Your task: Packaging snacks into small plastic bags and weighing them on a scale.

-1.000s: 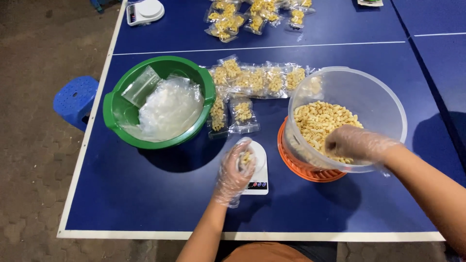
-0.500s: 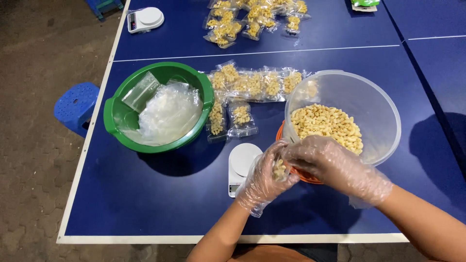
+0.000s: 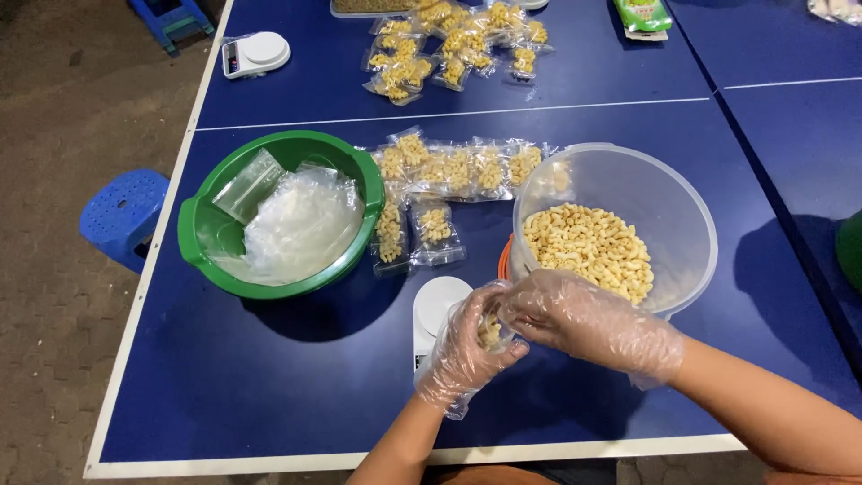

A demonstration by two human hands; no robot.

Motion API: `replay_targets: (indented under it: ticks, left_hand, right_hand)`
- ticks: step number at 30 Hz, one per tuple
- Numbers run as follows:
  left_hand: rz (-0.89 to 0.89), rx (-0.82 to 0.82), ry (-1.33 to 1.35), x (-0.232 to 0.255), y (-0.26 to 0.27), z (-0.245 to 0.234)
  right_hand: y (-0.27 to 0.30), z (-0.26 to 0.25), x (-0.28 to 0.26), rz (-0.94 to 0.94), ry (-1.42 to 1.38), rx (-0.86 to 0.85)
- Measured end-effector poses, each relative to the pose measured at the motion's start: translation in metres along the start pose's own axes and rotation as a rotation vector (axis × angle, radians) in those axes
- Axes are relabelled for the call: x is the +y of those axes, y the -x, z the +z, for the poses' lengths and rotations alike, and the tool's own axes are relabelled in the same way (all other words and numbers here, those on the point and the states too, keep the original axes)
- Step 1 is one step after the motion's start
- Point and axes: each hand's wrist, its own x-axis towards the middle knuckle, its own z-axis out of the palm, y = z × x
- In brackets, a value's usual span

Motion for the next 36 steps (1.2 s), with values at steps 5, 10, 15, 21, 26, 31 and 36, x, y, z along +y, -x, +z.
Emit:
replay_targets:
  ticks: [5,10,15,21,26,31,36]
  left_hand:
    - [0.067,0.14,-0.216,0.001,0.002,-0.005]
    - [0.087,0.084,-0.235,0.009,0.005,-0.016]
    - [0.03,0.044,-0.536,-0.019,0.033,-0.057]
    - [-0.14,0.015,-0.734,-0.059,0.073,-0.11]
    - [-0.076,0.063,-0.751,-0.092,0.093,-0.107]
    - [-0.223,0.01,-0.78,-0.094,0.096,-0.102]
    - [-0.186,0.026,-0.757,-0.083,0.089,-0.105]
  right_hand:
    - [-0.006,-0.012,-0.019,0.002,-0.046,-0.041]
    - [-0.009,0.006,-0.013,-0.162,-0.044,-0.082]
    - [-0.004,-0.014,0.016,-0.114,-0.058,0.149]
    - [-0.018,-0.048,0.069,0.476,0.137,-0.102]
    - [-0.035,-0.032,0.067,0.636,0.161,-0.696]
    - [-0.038,-0.024,0.056,0.863,-0.098,-0.542]
    - [-0.03,-0.01,0.084,0.552,0.177,-0.54]
